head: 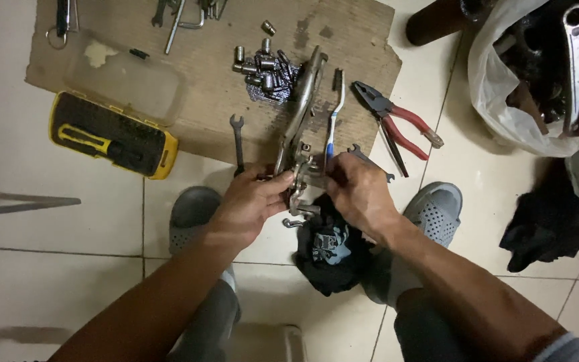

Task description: The person disassembles a bicycle brake caliper using pliers and a wrench. They remove bolts and small components, then reassemble the caliper by hand, tightening parts with tools.

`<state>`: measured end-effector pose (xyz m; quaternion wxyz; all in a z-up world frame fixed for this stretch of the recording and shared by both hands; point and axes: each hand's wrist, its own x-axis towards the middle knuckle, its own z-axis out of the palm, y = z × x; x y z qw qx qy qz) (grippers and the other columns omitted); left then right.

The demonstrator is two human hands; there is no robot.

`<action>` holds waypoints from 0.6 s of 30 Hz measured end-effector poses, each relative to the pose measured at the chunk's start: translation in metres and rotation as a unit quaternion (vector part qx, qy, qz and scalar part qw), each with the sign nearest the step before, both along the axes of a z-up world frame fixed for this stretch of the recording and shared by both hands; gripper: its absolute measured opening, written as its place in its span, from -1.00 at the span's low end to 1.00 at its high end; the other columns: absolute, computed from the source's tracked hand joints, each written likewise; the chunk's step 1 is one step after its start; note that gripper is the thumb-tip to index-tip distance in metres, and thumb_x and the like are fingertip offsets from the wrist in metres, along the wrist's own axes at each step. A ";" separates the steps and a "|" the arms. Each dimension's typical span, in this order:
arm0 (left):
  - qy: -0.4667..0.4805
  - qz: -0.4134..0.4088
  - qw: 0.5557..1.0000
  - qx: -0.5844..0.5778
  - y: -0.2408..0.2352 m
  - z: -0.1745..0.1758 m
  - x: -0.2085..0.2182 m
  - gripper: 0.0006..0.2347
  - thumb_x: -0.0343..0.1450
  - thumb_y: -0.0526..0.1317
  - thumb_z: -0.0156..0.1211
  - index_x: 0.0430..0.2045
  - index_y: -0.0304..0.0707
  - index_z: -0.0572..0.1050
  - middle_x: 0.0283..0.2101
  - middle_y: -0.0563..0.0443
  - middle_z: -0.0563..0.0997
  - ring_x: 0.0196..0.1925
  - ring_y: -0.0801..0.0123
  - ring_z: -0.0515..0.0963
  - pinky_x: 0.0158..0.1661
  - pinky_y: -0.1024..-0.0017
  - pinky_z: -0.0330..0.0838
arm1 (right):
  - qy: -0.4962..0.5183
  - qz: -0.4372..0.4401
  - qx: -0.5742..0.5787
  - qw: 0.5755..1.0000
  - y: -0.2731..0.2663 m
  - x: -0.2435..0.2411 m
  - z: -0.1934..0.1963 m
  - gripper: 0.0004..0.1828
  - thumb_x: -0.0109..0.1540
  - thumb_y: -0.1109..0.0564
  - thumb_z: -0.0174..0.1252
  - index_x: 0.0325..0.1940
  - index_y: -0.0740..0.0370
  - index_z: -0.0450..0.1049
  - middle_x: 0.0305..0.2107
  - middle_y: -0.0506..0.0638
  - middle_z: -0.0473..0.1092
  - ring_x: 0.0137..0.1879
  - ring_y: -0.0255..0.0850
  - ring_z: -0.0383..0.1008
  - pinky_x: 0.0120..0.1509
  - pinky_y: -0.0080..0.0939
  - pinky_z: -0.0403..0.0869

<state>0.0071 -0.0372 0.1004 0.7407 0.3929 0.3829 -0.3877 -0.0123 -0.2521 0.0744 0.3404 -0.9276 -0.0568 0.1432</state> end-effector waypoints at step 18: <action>0.041 0.041 0.991 -0.117 0.023 -0.035 0.003 -0.76 0.42 -0.22 0.28 -0.14 -0.39 0.49 -0.18 -0.12 0.53 -0.10 0.15 0.59 0.01 0.23 0.55 | -0.152 0.123 -0.100 0.976 -0.011 0.024 -0.055 -0.75 -0.01 0.13 0.35 -0.32 0.04 0.42 -0.46 -0.12 0.31 -0.30 -0.08 0.50 -0.24 -0.17 0.50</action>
